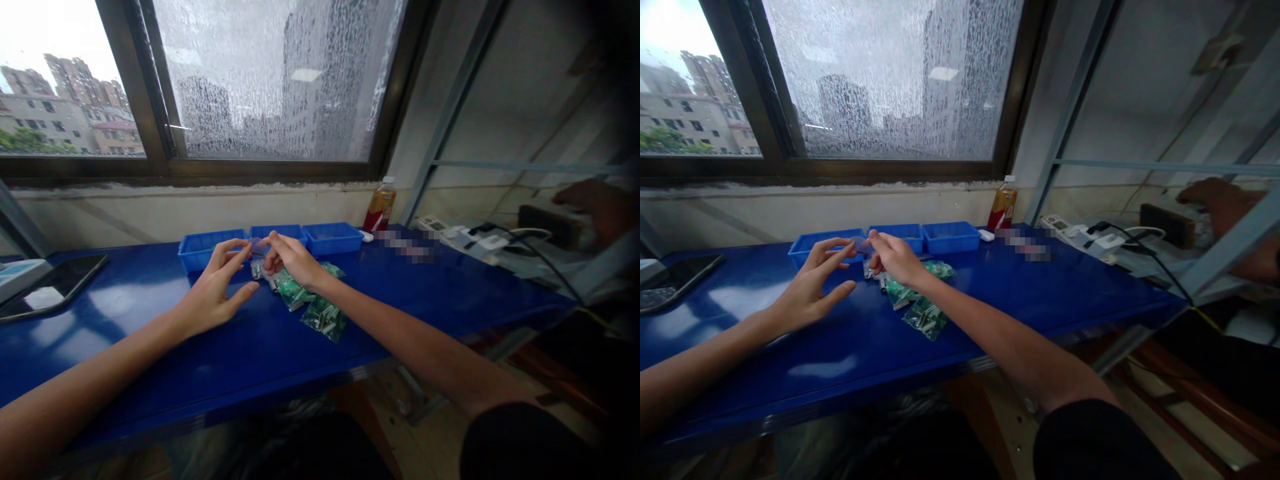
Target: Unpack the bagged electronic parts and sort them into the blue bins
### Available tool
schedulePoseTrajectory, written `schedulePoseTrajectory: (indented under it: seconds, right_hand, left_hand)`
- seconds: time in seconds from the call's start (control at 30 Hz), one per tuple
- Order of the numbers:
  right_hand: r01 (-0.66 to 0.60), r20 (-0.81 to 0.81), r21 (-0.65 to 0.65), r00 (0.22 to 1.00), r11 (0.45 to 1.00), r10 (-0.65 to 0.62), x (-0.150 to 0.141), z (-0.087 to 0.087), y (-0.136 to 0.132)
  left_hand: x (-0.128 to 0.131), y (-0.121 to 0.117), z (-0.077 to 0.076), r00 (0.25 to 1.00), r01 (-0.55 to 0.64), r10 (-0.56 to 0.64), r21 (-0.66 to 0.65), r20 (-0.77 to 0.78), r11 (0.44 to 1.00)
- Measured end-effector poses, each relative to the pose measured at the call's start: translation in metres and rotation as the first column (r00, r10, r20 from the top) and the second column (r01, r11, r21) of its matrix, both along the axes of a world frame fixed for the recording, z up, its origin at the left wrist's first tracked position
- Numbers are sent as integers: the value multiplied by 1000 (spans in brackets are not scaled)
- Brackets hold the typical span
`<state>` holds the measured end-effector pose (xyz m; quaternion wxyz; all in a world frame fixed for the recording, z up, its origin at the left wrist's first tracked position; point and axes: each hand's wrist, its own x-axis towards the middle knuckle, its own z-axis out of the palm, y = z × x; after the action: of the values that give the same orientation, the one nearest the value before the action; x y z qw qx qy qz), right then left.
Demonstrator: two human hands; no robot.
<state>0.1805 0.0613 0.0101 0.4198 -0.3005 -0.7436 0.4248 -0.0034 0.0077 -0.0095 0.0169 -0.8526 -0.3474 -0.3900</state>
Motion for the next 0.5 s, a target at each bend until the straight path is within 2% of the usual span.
schedulePoseTrajectory:
  seconds: [0.1, 0.17, 0.23, 0.3, 0.37, 0.43, 0.5]
  right_hand:
    - [21, -118, -131, 992, 991, -36, -3, 0, 1]
    - [76, -171, -139, 980, 987, -99, -1, -1, 5]
    - [136, -197, -89, 969, 987, -151, 1, -2, 9]
    - [194, -190, 35, 964, 980, -184, 1, -4, 10]
    - [225, -151, 205, 969, 953, -197, -1, -5, 6]
    - [214, -82, 384, 977, 898, -197, -2, -6, 1]
    - [165, 2, 549, 980, 820, -199, -2, -5, -5]
  left_hand:
    - [-1, -2, 3, 998, 19, -16, 50, -55, 999]
    - [0, -4, 4, 993, 37, -35, 18, -114, 999]
    - [3, -5, 4, 984, 49, -58, -54, -168, 997]
    - [5, -5, 3, 981, 58, -77, -112, -179, 992]
    - [7, -4, 3, 990, 42, -62, -157, -127, 987]
    - [7, -1, 4, 1000, -7, 3, -254, -15, 967]
    - [7, 1, 5, 987, -18, 83, -422, 138, 907]
